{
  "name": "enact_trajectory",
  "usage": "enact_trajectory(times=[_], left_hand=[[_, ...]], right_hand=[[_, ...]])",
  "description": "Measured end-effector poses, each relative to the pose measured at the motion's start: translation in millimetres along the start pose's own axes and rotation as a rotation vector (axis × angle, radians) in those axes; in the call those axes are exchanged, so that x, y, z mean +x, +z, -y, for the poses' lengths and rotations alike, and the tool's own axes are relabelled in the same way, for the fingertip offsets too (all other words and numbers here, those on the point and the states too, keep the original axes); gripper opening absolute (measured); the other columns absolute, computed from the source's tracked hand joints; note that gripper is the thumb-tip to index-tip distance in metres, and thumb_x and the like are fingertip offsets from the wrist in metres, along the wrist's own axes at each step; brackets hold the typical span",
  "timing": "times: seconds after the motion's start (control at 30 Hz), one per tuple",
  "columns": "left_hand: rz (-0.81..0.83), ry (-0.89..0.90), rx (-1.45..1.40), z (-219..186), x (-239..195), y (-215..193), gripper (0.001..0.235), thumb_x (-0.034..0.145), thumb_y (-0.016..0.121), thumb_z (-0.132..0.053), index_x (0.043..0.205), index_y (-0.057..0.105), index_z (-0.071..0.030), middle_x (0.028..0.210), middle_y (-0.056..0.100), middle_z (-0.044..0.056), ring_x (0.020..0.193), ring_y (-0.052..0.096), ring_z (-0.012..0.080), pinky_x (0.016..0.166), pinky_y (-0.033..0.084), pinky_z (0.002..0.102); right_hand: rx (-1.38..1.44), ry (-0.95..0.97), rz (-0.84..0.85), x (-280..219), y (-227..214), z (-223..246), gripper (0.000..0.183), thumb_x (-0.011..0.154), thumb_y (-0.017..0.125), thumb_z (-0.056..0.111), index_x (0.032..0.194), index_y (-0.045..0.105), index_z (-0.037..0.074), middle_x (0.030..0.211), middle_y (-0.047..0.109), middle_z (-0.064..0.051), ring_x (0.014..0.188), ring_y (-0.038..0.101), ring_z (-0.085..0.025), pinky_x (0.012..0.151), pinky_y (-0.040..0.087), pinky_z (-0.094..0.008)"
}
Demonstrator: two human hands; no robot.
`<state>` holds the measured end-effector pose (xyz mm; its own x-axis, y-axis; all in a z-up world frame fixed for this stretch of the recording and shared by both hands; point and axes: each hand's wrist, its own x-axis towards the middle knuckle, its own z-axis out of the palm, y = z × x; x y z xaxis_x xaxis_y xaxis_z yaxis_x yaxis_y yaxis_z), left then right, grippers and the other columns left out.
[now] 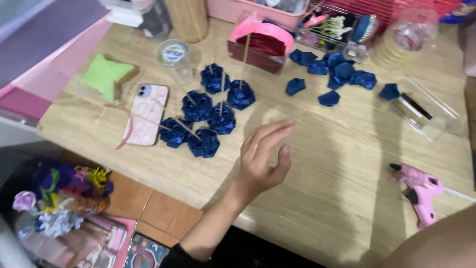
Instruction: The person assembles artificial blue roses by attaching pre-cut fabric petals to wooden sticks using a hot glue gun. They arrange the petals in a circular pattern and secure them to form a rose shape, then place the completed roses on the table.
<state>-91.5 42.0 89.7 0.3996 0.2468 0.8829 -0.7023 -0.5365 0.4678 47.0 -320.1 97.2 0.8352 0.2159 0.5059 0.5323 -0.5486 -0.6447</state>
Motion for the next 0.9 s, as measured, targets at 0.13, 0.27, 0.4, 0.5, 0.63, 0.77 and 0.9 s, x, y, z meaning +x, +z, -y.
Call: enact_trajectory(times=[0.13, 0.27, 0.4, 0.5, 0.63, 0.77, 0.9], left_hand=[[0.296, -0.147, -0.187, 47.0, -4.9, 40.3, 0.028, 0.103, 0.049, 0.0, 0.13, 0.057, -0.001, 0.129, 0.064, 0.016, 0.124, 0.064, 0.0303, 0.112, 0.052, 0.041], [0.28, -0.457, -0.323, 60.6, -19.7, 51.1, 0.027, 0.101, 0.046, 0.001, 0.125, 0.059, -0.003, 0.118, 0.063, 0.012, 0.102, 0.066, 0.0225, 0.093, 0.055, 0.031], [0.301, -0.655, -0.36, 61.7, -25.5, 47.3, 0.023, 0.101, 0.046, -0.002, 0.118, 0.062, -0.004, 0.115, 0.065, 0.009, 0.088, 0.07, 0.0172, 0.075, 0.056, 0.025], [0.263, -0.631, -0.367, 66.6, -22.7, 50.3, 0.023, 0.102, 0.045, 0.0, 0.118, 0.061, -0.004, 0.113, 0.065, 0.009, 0.086, 0.069, 0.0167, 0.075, 0.055, 0.024], [0.224, -0.696, -0.399, 60.7, -13.4, 45.0, 0.023, 0.102, 0.044, 0.001, 0.115, 0.062, -0.005, 0.111, 0.065, 0.008, 0.084, 0.068, 0.0166, 0.074, 0.055, 0.024], [0.2, -0.759, -0.426, 55.2, -8.5, 39.3, 0.023, 0.102, 0.045, -0.001, 0.115, 0.062, -0.007, 0.109, 0.067, 0.006, 0.084, 0.067, 0.0155, 0.08, 0.056, 0.026], [0.172, -0.807, -0.448, 54.9, -6.1, 34.5, 0.023, 0.103, 0.045, -0.003, 0.117, 0.062, -0.008, 0.108, 0.067, 0.006, 0.085, 0.065, 0.0148, 0.081, 0.056, 0.027]], right_hand=[[-0.044, 0.071, -0.095, -0.9, 11.3, 21.2, 0.019, 0.129, 0.047, 0.002, 0.139, 0.063, -0.003, 0.131, 0.063, -0.014, 0.122, 0.059, -0.022, 0.103, 0.052, -0.034], [-0.274, 0.354, -0.009, 37.2, 53.2, 1.3, 0.016, 0.107, 0.06, 0.004, 0.112, 0.074, 0.01, 0.11, 0.072, -0.005, 0.092, 0.06, -0.017, 0.075, 0.046, -0.035], [-0.462, 0.378, -0.051, 63.5, 98.1, -89.7, 0.033, 0.1, 0.074, 0.026, 0.116, 0.074, -0.003, 0.105, 0.07, -0.022, 0.09, 0.07, -0.031, 0.077, 0.055, -0.046], [-0.723, 0.651, 0.096, 78.5, 116.5, -82.6, 0.058, 0.096, 0.07, 0.046, 0.133, 0.062, 0.003, 0.136, 0.051, -0.022, 0.122, 0.042, -0.041, 0.099, 0.037, -0.054], [-0.75, 0.559, 0.063, 76.1, 118.4, -126.8, 0.044, 0.089, 0.08, 0.041, 0.112, 0.067, 0.006, 0.123, 0.058, -0.024, 0.116, 0.045, -0.043, 0.095, 0.037, -0.052], [-0.592, 0.549, -0.019, 72.0, 112.7, -134.4, 0.022, 0.088, 0.079, 0.028, 0.1, 0.072, 0.01, 0.11, 0.063, -0.016, 0.103, 0.056, -0.038, 0.087, 0.045, -0.049], [-0.149, 0.626, 0.087, 67.8, 111.4, -27.8, 0.017, 0.1, 0.075, 0.011, 0.094, 0.059, 0.016, 0.08, 0.059, 0.002, 0.069, 0.049, -0.009, 0.063, 0.04, -0.027]])
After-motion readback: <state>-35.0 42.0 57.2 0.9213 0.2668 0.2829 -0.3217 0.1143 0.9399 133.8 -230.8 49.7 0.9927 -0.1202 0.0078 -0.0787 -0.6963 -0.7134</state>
